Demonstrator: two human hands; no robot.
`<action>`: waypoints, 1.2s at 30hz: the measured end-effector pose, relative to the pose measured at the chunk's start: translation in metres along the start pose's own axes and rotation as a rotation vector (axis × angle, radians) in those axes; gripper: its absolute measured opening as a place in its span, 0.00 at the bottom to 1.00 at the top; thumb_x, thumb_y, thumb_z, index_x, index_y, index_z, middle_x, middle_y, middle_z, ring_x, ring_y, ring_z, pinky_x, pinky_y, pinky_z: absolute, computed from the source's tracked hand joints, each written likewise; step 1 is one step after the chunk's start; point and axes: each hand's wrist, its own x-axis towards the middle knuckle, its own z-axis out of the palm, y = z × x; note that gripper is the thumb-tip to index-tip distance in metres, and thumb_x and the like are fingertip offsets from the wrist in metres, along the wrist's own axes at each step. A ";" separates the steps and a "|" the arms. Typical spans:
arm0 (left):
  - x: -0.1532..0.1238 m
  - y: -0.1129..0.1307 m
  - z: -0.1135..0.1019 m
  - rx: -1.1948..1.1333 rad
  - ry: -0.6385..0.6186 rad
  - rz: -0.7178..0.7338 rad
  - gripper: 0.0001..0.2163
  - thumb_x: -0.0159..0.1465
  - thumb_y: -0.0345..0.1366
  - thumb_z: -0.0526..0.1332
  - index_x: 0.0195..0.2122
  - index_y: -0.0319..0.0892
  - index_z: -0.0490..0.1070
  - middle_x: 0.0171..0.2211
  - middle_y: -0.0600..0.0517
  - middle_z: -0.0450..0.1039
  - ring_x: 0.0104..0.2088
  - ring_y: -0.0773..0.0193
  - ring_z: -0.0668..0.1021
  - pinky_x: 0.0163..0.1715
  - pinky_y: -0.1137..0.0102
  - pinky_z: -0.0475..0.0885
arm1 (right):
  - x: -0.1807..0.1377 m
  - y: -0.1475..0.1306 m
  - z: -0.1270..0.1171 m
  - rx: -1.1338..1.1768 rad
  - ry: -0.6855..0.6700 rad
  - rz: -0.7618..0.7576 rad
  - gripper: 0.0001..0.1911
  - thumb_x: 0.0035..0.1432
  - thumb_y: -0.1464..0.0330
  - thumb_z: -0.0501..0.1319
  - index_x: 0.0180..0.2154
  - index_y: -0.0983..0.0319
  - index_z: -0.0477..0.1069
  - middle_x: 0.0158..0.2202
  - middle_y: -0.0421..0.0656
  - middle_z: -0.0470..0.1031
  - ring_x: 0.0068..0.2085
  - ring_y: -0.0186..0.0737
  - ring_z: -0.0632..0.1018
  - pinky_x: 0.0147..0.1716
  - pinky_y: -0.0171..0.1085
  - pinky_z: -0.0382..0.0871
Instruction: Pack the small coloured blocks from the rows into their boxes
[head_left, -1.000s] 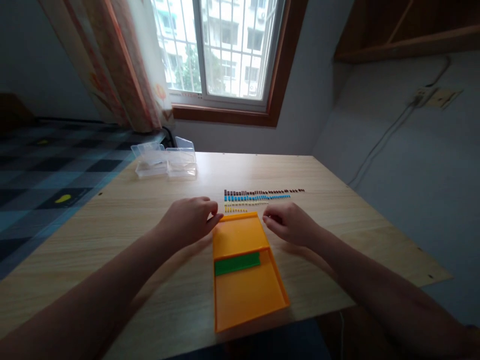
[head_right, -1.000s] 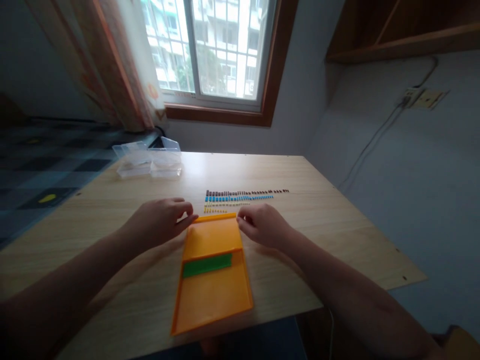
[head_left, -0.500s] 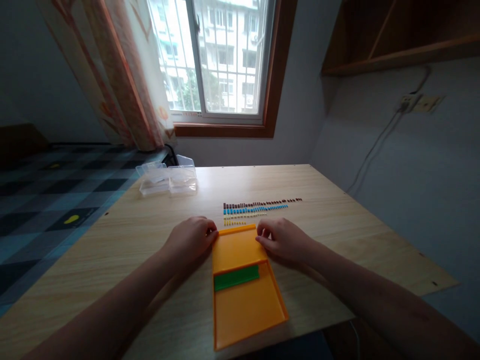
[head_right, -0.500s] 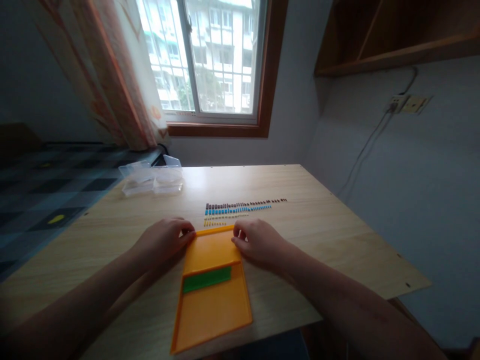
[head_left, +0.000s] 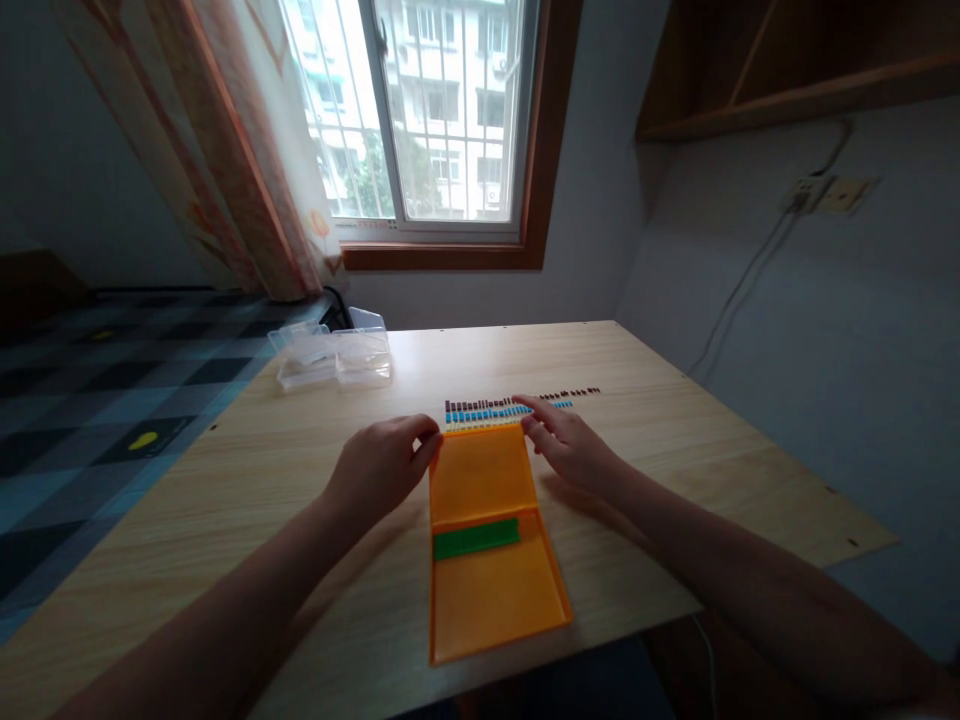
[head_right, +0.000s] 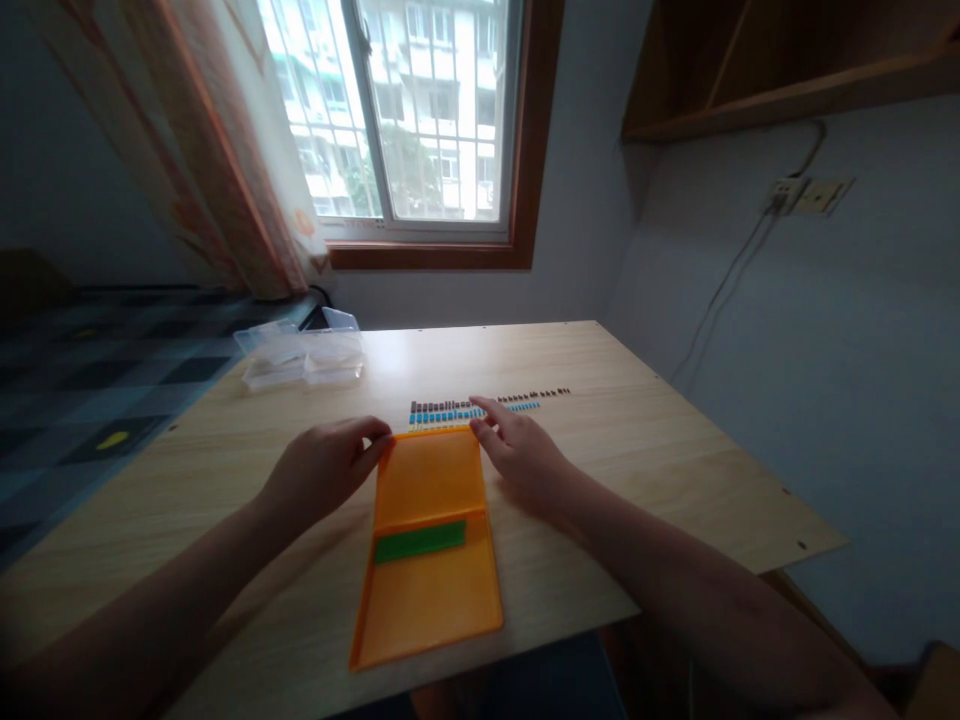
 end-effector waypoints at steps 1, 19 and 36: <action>0.000 0.000 0.000 -0.021 0.033 0.021 0.13 0.68 0.40 0.55 0.35 0.43 0.78 0.31 0.51 0.81 0.26 0.64 0.77 0.27 0.70 0.65 | 0.001 0.002 0.000 0.064 0.001 -0.002 0.24 0.69 0.58 0.55 0.62 0.61 0.68 0.39 0.45 0.78 0.33 0.38 0.75 0.34 0.38 0.68; -0.003 0.004 -0.002 -0.456 0.283 0.273 0.06 0.67 0.34 0.60 0.36 0.39 0.76 0.29 0.52 0.75 0.22 0.73 0.74 0.21 0.78 0.72 | -0.001 -0.011 -0.006 0.437 -0.033 0.075 0.21 0.60 0.53 0.65 0.44 0.63 0.82 0.37 0.46 0.80 0.27 0.33 0.75 0.15 0.29 0.72; 0.001 -0.017 0.007 -0.767 0.375 0.156 0.28 0.74 0.55 0.46 0.41 0.38 0.77 0.25 0.53 0.68 0.21 0.68 0.70 0.21 0.71 0.66 | -0.066 -0.050 -0.020 0.052 0.066 -0.240 0.11 0.68 0.63 0.62 0.47 0.58 0.80 0.42 0.46 0.81 0.37 0.38 0.80 0.28 0.33 0.78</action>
